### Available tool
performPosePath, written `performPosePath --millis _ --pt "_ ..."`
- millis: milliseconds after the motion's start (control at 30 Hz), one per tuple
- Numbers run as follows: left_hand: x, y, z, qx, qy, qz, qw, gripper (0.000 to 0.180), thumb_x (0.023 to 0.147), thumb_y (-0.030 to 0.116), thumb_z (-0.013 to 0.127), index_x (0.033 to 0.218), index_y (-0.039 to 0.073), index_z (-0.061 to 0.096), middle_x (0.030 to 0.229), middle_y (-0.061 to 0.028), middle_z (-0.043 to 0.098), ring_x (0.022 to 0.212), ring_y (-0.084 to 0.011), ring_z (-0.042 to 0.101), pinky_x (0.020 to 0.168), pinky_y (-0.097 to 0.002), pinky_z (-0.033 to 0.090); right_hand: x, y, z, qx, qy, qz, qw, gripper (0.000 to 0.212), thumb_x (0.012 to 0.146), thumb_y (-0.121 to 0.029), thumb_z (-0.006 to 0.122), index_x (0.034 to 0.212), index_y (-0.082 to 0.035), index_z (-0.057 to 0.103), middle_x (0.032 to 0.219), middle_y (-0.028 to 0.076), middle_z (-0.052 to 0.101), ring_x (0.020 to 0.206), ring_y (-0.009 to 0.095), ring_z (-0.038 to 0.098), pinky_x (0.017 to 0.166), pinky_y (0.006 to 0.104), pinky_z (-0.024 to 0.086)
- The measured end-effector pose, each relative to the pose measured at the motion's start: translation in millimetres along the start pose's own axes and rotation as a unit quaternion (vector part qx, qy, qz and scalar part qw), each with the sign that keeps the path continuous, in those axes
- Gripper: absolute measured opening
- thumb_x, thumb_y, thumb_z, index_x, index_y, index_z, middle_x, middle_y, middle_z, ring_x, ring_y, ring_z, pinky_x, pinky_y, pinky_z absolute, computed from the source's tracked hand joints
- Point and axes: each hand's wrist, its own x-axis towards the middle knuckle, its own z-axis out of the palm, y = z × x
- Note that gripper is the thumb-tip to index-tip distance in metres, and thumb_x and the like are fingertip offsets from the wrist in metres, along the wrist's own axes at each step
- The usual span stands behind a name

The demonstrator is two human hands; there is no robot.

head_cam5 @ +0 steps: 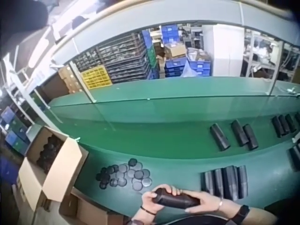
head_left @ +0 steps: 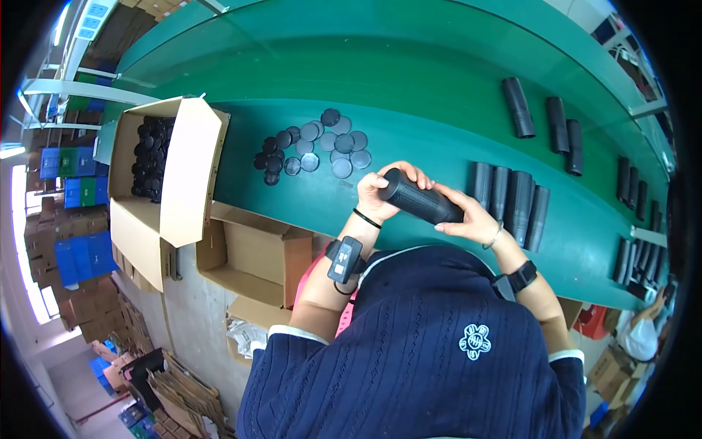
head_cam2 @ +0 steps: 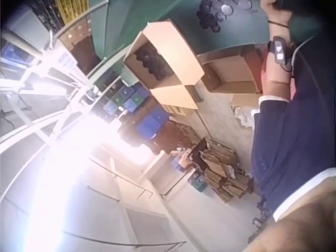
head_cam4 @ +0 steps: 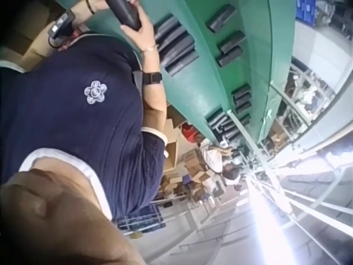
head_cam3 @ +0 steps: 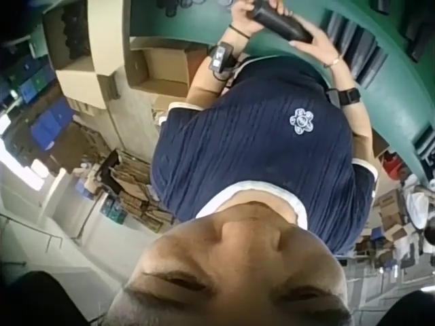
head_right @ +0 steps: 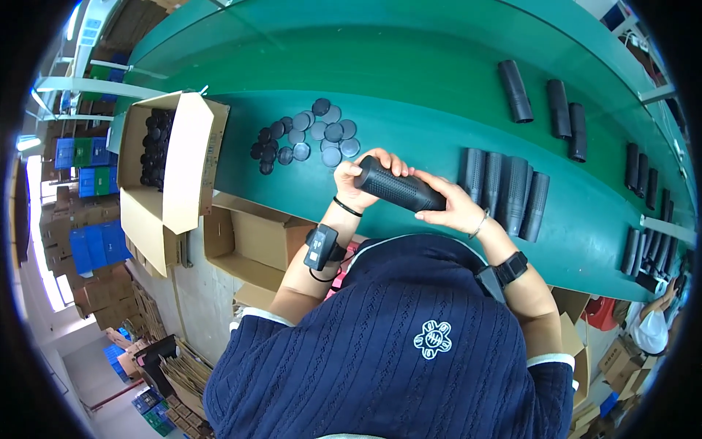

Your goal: The person caps black cylinders by hand, places them into a cardboard box, and covers them with newspaper before moving the box aside to begin a new one.

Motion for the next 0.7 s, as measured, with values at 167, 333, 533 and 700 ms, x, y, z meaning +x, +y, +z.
performPosePath --millis 167,333,533,700 --pt "8.9 1.3 -1.5 -0.054 -0.023 -0.014 0.998 0.056 0.068 0.038 0.06 0.106 -0.002 0.055 0.105 -0.0205 0.056 0.102 -0.0323 0.052 0.103 -0.0452 0.033 0.5 -2.8 -3.8 0.064 -0.001 0.018 0.998 0.083 0.073 -0.008 0.071 0.143 -0.002 0.027 0.14 0.014 0.039 0.129 0.021 0.037 0.107 0.0331 0.029" --pt "20.5 3.3 22.4 0.162 0.061 -0.003 0.985 0.072 0.075 0.02 0.072 0.135 0.003 0.037 0.123 -0.0128 0.049 0.115 -0.0245 0.05 0.099 -0.0387 0.041 8.7 32.1 -27.7 0.123 0.002 0.011 0.992 0.082 0.072 0.0 0.068 0.142 -0.007 0.026 0.14 0.01 0.036 0.127 0.019 0.039 0.102 0.033 0.036" --pt "31.7 -6.8 47.8 0.453 0.045 -0.057 0.889 0.072 0.071 0.01 0.078 0.131 0.008 0.041 0.12 -0.0056 0.046 0.112 -0.0171 0.048 0.092 -0.0312 0.044 31.4 51.6 -21.7 0.044 0.002 0.071 0.997 0.062 0.076 0.002 0.068 0.131 -0.004 0.04 0.129 0.01 0.049 0.119 0.019 0.047 0.1 0.0336 0.041" --pt "28.9 -12.9 45.8 0.559 0.061 0.02 0.827 0.061 0.07 0.011 0.078 0.121 0.006 0.044 0.119 -0.0089 0.043 0.114 -0.0208 0.045 0.096 -0.0334 0.04 48.6 71.2 -20.3 0.01 0.013 0.018 1.0 0.051 0.075 -0.001 0.072 0.121 -0.002 0.05 0.117 0.01 0.058 0.106 0.018 0.055 0.093 0.0327 0.046"
